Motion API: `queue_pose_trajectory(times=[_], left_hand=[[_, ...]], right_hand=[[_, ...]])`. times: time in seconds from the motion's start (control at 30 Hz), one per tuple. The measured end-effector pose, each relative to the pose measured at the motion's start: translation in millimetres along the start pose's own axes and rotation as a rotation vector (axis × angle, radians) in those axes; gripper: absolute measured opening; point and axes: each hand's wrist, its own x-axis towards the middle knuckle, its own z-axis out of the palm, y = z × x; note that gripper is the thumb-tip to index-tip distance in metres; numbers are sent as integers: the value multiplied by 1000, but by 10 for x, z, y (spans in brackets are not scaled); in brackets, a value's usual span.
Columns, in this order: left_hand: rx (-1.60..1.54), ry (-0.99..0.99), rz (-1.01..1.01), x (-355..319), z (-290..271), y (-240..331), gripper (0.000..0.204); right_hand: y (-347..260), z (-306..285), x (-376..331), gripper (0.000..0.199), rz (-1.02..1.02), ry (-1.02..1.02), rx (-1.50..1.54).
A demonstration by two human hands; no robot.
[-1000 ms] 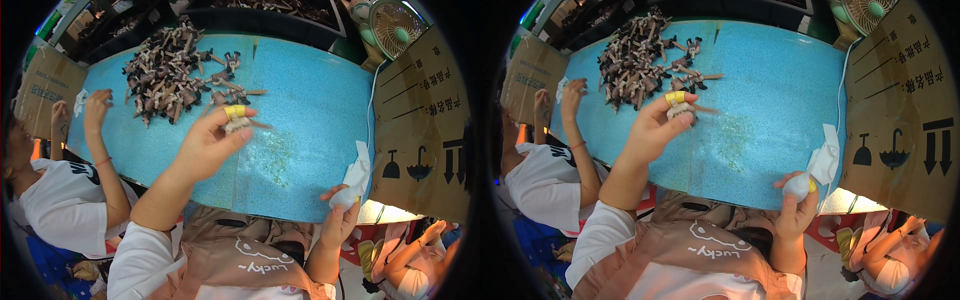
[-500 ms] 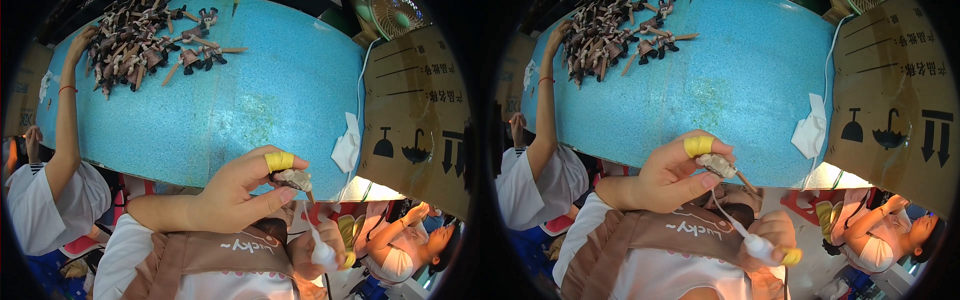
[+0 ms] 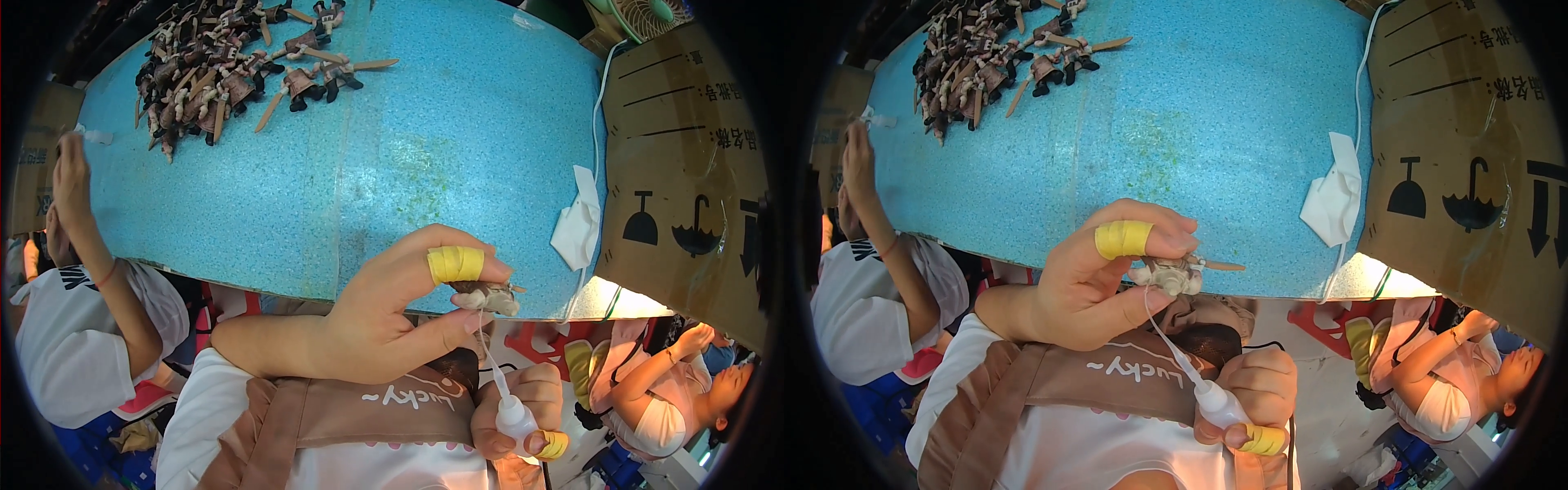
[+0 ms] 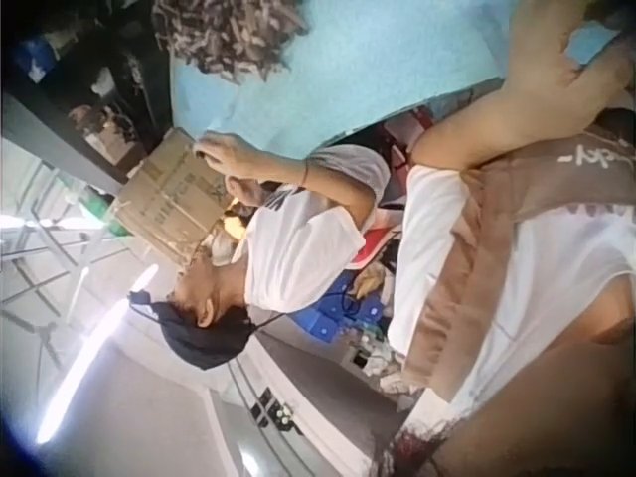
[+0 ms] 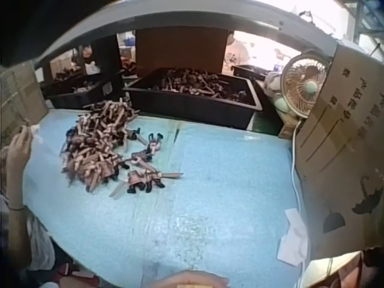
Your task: The person assembles small figurines by taking parts from the table and warming box, applying glue from a squeeze bottle, and attaching the pieces together by hand.
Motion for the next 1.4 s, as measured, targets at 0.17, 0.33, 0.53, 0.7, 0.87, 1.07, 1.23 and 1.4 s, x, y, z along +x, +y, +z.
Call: queue_pose_trajectory(times=[0.17, 0.33, 0.53, 0.7, 0.87, 1.07, 1.23, 1.4], left_hand=[[-11, 27, -4, -10, 7, 1, 37], [6, 21, 41, -1, 5, -35, 37], [1, 29, 42, -6, 2, -27, 36], [18, 19, 46, -10, -5, -37, 36], [-40, 47, 8, -16, 17, -18, 37], [23, 25, 29, -20, -3, -33, 36], [15, 34, 37, -9, 7, -32, 35], [62, 14, 76, -4, -33, -60, 34]], right_hand=[[-13, 21, -9, 21, 22, 13, -31], [-44, 78, 33, 20, 37, 30, -70], [-46, 72, 27, 20, 52, 22, -57], [-9, 52, -14, 20, 49, 0, -22], [-37, 3, 6, 22, 44, -9, -14], [-3, 100, -4, 23, 17, 134, -17], [2, 88, -10, 23, 31, 113, 5], [21, 152, -30, 23, 0, 250, 70]])
